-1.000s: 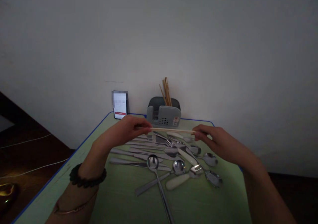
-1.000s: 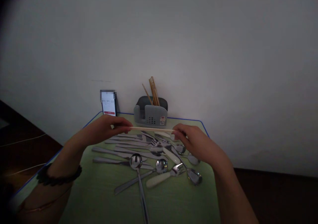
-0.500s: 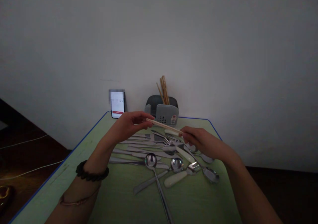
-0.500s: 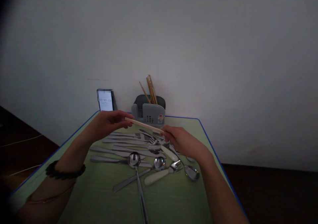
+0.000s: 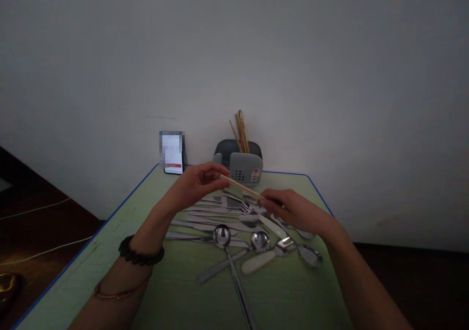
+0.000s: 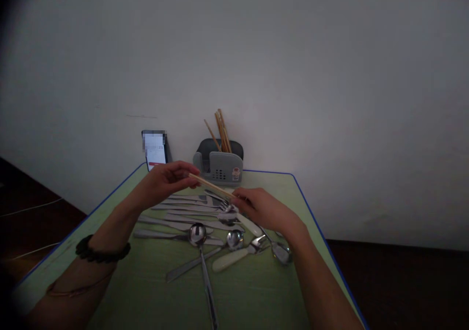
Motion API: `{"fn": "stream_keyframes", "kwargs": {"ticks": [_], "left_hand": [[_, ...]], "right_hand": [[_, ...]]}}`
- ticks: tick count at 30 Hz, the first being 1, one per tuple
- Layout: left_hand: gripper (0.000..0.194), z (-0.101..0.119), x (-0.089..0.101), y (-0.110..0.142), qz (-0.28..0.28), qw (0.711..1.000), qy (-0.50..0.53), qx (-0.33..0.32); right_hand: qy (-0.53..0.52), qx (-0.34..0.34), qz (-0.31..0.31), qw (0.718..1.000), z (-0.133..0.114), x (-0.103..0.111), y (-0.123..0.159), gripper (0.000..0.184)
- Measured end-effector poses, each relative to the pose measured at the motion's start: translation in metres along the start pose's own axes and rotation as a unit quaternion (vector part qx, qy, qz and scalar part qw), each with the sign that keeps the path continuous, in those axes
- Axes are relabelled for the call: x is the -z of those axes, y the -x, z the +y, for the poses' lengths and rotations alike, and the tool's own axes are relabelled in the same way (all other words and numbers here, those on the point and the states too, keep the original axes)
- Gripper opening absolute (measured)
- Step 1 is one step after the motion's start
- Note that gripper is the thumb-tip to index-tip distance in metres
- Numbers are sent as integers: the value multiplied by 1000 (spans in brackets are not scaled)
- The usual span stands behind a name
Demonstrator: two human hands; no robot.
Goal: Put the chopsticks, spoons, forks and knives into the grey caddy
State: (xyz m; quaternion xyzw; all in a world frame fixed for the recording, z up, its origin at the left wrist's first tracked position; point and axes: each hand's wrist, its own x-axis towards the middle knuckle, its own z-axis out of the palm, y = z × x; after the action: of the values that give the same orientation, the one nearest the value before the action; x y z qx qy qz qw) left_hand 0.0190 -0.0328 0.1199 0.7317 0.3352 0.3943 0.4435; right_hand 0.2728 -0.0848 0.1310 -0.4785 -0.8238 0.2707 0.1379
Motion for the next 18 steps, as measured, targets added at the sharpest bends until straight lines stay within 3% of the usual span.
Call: {"fn": "stream_keyframes", "kwargs": {"ticks": [7,18], "left_hand": [[31,-3,-11,-3,51,996,75,0],[26,-1,-15,-5,70,997,13,-7]], "right_hand": [[-12,5,-9,1000,-7,-7,-4,31],[-13,-4,-23,1000,-10,-14,-7,25]]}}
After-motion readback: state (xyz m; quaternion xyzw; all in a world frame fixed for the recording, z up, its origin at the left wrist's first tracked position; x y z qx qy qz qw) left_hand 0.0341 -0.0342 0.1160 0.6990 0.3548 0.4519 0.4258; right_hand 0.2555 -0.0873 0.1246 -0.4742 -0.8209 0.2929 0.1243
